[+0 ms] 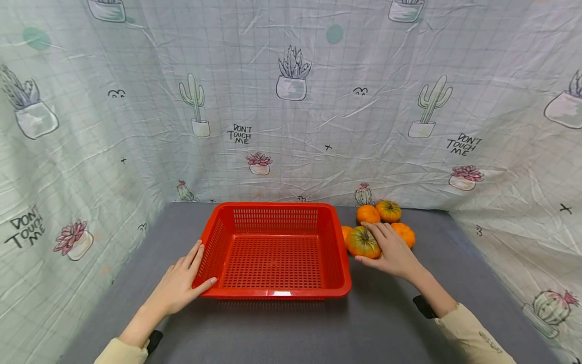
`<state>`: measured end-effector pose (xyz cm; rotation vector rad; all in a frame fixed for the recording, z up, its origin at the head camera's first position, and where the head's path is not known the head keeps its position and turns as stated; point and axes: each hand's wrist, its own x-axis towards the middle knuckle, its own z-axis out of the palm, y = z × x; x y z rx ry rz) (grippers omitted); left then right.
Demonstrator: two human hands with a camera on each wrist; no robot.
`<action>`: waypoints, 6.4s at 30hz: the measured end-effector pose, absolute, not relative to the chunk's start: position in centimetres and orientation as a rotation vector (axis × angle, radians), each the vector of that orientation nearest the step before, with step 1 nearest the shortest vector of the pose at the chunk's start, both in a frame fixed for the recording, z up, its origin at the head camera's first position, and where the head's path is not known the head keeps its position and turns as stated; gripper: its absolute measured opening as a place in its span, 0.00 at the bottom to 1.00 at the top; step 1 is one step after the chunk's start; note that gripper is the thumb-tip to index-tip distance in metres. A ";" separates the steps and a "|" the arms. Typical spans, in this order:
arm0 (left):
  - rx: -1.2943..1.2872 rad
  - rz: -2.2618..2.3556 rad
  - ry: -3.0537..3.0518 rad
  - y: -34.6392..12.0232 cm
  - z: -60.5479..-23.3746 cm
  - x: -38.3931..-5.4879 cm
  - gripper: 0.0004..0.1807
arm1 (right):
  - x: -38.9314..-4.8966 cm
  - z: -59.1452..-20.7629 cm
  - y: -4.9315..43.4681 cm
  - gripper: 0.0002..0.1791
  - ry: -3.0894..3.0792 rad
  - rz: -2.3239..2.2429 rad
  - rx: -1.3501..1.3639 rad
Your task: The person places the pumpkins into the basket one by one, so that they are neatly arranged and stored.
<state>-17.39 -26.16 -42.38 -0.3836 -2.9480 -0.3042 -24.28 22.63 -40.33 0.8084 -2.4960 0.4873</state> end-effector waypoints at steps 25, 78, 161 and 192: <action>-0.388 -0.332 -2.943 -26.1 -42.3 -17.4 0.47 | -27.8 -38.3 18.0 0.45 -2.455 0.393 0.936; -0.385 -0.332 -2.925 -26.1 -42.2 -17.1 0.44 | -34.1 -40.2 12.1 0.45 -2.747 -0.049 1.160; -0.395 -0.379 -2.922 -26.2 -42.7 -17.3 0.45 | -27.8 -38.8 18.7 0.15 -2.480 0.095 1.184; -0.408 -0.402 -2.890 -26.2 -42.2 -16.9 0.44 | -29.4 -42.6 32.0 0.17 -2.516 0.223 0.674</action>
